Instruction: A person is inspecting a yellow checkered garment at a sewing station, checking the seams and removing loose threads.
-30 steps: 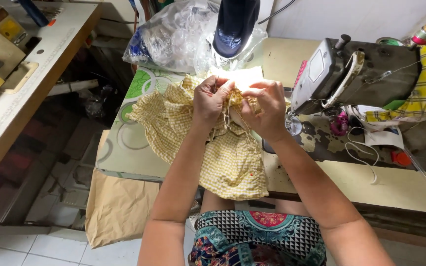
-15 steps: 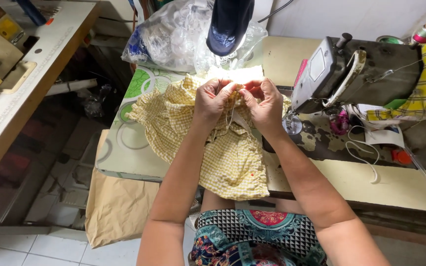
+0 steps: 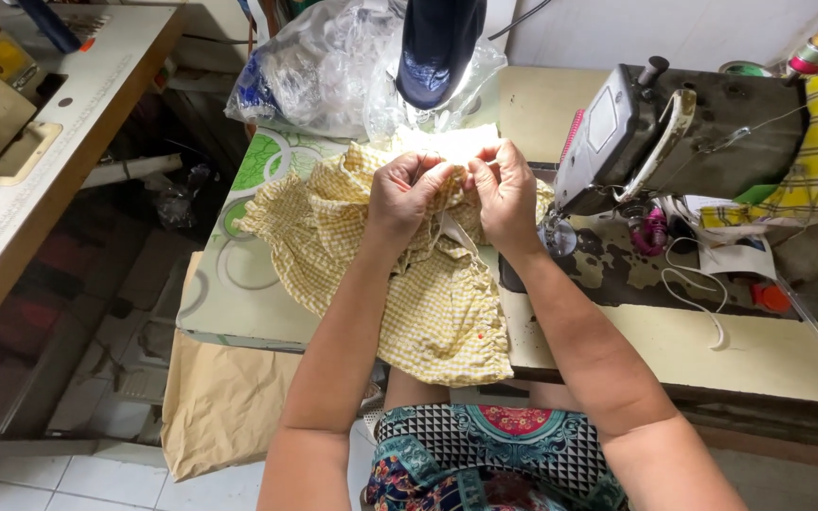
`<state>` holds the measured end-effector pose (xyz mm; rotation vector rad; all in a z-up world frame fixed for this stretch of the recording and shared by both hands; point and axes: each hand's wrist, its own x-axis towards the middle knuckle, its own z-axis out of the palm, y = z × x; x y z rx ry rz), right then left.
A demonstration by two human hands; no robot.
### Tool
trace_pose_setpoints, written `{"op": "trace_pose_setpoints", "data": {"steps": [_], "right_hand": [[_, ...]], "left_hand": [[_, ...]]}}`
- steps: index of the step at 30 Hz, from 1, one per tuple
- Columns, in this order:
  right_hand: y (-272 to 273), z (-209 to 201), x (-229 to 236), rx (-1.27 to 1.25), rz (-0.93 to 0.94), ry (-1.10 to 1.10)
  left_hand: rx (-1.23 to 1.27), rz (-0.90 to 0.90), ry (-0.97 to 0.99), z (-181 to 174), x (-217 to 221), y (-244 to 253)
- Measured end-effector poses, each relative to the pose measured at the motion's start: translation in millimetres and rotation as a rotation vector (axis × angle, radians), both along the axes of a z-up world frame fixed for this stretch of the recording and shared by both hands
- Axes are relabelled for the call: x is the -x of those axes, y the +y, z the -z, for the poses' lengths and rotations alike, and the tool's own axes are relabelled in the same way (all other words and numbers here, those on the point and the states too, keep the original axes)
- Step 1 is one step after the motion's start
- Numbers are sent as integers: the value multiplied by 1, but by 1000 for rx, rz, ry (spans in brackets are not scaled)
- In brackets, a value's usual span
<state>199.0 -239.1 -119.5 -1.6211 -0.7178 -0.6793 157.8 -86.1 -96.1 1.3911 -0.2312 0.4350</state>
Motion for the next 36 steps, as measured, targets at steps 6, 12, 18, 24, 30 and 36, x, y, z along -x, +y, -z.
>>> {"op": "trace_pose_setpoints", "data": {"steps": [6,12,18,24,30,36], "right_hand": [[0,-4,0,40,-70,49],[1,-10,8,23,-16,45],[7,-13,6,145,61,-34],[7,-16,11,173,72,-11],[7,-6,4,106,52,52],[8,-5,6,105,56,5]], "left_hand": [[112,12,66,-10,8,-4],[228,-2,96,-10,4,-4],[278,41,129,13,-5,2],[292,-2,75,21,-22,0],[288,-69,41,35,-35,4],[325,-78,50,33,-31,4]]}}
